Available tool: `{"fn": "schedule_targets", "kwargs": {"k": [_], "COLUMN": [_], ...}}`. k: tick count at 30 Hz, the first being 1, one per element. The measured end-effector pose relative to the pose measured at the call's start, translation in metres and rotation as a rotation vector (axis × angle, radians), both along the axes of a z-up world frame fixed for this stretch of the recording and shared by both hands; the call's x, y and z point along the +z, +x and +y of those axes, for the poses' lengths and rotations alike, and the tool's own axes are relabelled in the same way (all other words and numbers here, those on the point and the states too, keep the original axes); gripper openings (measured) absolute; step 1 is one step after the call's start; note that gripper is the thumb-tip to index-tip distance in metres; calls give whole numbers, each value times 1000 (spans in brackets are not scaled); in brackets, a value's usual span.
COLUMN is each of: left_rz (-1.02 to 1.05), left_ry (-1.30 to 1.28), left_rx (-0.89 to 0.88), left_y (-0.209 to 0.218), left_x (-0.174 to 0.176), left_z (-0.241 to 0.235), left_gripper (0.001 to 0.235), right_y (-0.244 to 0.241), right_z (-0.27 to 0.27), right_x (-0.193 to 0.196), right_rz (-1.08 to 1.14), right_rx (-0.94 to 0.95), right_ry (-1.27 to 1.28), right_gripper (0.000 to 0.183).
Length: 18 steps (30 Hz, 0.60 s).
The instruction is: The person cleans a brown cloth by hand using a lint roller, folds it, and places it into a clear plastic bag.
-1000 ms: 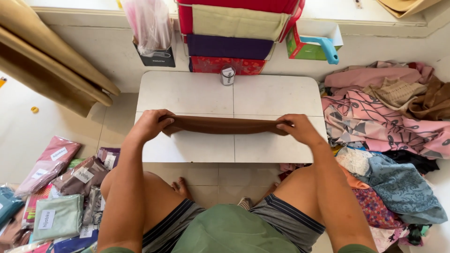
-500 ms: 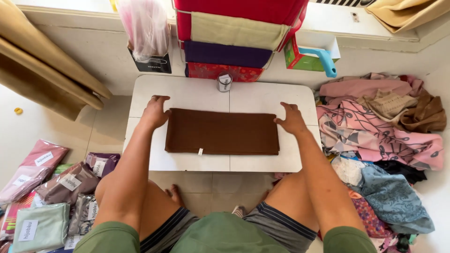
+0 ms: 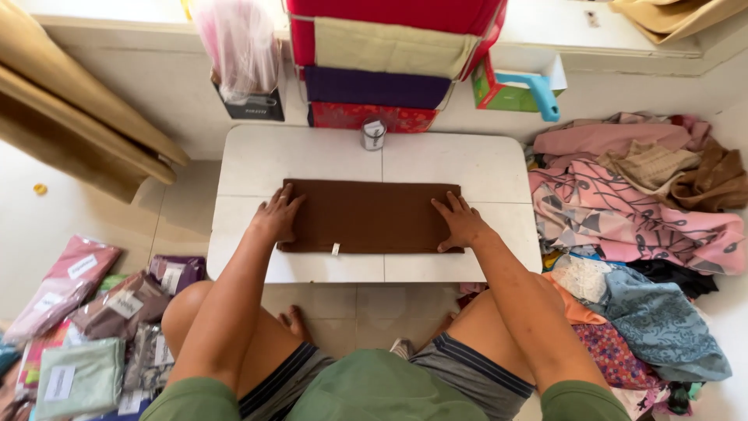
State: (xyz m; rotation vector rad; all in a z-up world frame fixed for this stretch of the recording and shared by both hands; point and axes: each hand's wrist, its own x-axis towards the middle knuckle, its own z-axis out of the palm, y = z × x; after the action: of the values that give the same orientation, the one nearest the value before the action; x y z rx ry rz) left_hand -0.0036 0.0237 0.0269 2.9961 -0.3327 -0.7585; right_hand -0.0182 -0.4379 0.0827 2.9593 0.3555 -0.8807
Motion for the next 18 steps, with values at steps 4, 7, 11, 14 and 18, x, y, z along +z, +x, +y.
{"fn": "schedule_targets", "kwargs": {"k": [4,7,11,14,18], "left_rz": [-111,-87,-109,122,164], "left_ry": [79,-194,-352,-141,-291], "left_rx": [-44,-96,-49,31,174], "left_y": [25,10,2,-5,-17], "left_x": [0,74,56,66,24], "left_z": [21,7,15,1,10], "left_gripper": [100,73,65,57,29], "right_y": [-7,4,62,102,148], "right_z": [6,0,-47,-70,-96], "right_x": [111,183,223,215,157], "right_rz": [-194,-823,-1302,-968,-803], "right_rx": [-37,36,-240,-491,-455], "right_ry": [463,380,12,102,205], "right_gripper": [72,38,46,60,69]}}
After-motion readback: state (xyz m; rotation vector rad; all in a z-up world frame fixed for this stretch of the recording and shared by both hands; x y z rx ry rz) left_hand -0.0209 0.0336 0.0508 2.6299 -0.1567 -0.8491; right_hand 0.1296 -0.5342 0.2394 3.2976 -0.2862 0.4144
